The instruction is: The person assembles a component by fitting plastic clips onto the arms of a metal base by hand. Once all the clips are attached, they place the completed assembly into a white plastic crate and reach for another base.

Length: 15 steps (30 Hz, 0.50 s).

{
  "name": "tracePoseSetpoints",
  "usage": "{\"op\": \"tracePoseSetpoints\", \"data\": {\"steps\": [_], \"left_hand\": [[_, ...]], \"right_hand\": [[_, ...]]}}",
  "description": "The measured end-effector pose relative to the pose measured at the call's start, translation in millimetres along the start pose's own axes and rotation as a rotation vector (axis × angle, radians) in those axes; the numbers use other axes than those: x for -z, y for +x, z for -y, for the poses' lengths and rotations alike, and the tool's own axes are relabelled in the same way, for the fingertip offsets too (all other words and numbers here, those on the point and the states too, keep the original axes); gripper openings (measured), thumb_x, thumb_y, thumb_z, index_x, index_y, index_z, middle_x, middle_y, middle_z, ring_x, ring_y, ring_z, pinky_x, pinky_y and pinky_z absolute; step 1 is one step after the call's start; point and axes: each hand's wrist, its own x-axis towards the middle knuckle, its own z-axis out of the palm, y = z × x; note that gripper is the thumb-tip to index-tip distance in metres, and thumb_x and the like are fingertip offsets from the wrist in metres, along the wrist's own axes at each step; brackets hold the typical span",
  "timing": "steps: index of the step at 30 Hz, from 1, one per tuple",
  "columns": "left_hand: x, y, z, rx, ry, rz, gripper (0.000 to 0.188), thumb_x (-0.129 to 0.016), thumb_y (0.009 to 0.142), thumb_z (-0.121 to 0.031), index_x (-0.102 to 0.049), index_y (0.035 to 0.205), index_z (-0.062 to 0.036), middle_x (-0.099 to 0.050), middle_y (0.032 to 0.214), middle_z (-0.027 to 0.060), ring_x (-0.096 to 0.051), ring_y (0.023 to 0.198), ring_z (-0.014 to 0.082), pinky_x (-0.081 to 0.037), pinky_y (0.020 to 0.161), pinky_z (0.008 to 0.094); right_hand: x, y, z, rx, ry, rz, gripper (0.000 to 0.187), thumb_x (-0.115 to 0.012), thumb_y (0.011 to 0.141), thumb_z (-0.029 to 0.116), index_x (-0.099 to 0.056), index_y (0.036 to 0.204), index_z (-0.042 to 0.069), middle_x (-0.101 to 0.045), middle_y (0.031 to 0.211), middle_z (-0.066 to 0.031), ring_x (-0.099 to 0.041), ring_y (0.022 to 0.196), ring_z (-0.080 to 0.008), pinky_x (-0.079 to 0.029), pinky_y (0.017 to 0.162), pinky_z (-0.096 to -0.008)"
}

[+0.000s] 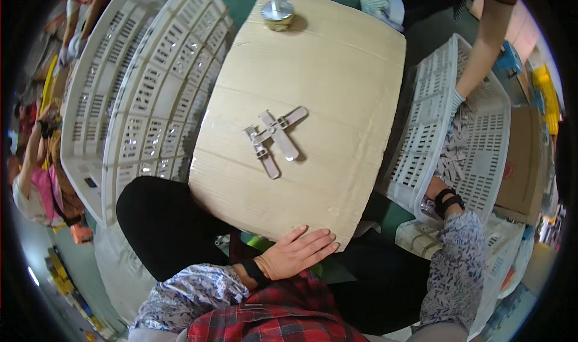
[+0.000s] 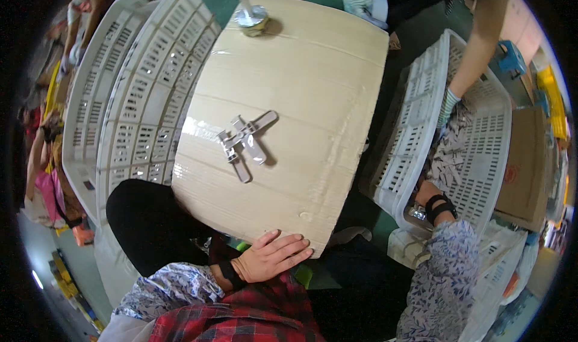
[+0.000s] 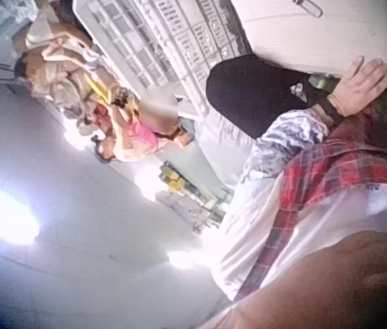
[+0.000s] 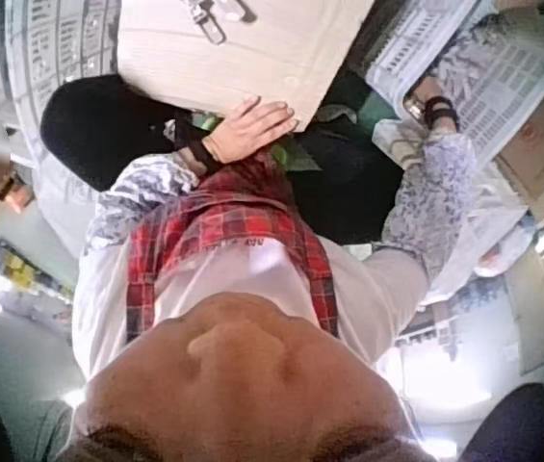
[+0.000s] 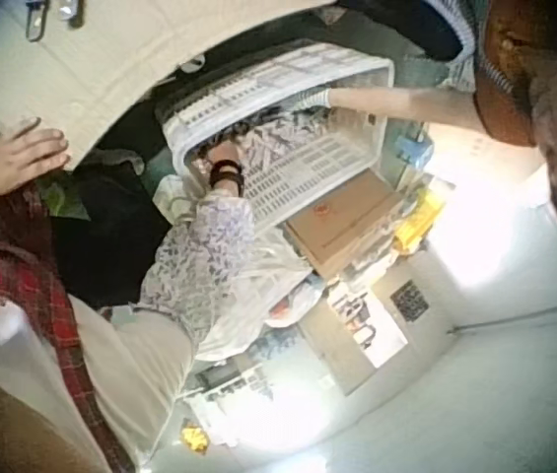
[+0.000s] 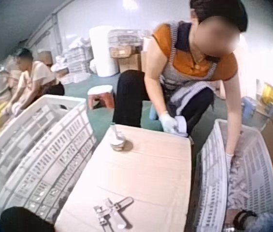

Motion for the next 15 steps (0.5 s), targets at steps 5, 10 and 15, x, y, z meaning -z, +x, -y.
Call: {"op": "tracePoseSetpoints", "data": {"steps": [5, 10, 15], "left_hand": [[-1, -3, 1, -0.018, -0.052, -0.049, 0.05, -0.047, 0.094, -0.022, -0.051, 0.144, -0.0177, -0.053, 0.143, 0.0019, -0.047, 0.135, 0.0161, -0.03, 0.113, 0.0407], [-8, -6, 1, -0.025, -0.08, -0.106, 0.052, -0.047, 0.093, -0.02, -0.049, 0.145, -0.016, -0.049, 0.146, 0.0033, -0.044, 0.137, 0.0181, -0.031, 0.114, 0.0418], [-9, -8, 1, -0.031, -0.077, -0.143, 0.054, -0.049, 0.092, -0.019, -0.046, 0.146, -0.0147, -0.046, 0.148, 0.0048, -0.04, 0.14, 0.0191, -0.03, 0.116, 0.0435]], "right_hand": [[102, -79, 51, -0.315, -0.248, -0.108, 0.055, -0.06, 0.085, 0.011, -0.054, 0.139, 0.01, -0.067, 0.122, -0.0219, -0.063, 0.113, -0.0383, -0.051, 0.097, -0.046], [158, -145, 63, -0.467, -0.127, -0.432, 0.055, -0.061, 0.085, 0.012, -0.053, 0.139, 0.009, -0.066, 0.12, -0.0236, -0.063, 0.11, -0.0418, -0.051, 0.092, -0.0476], [219, -179, 154, 0.19, 0.525, -0.839, 0.054, -0.068, 0.087, 0.01, -0.054, 0.138, 0.006, -0.069, 0.118, -0.0196, -0.065, 0.111, -0.029, -0.049, 0.095, -0.0345]]}}
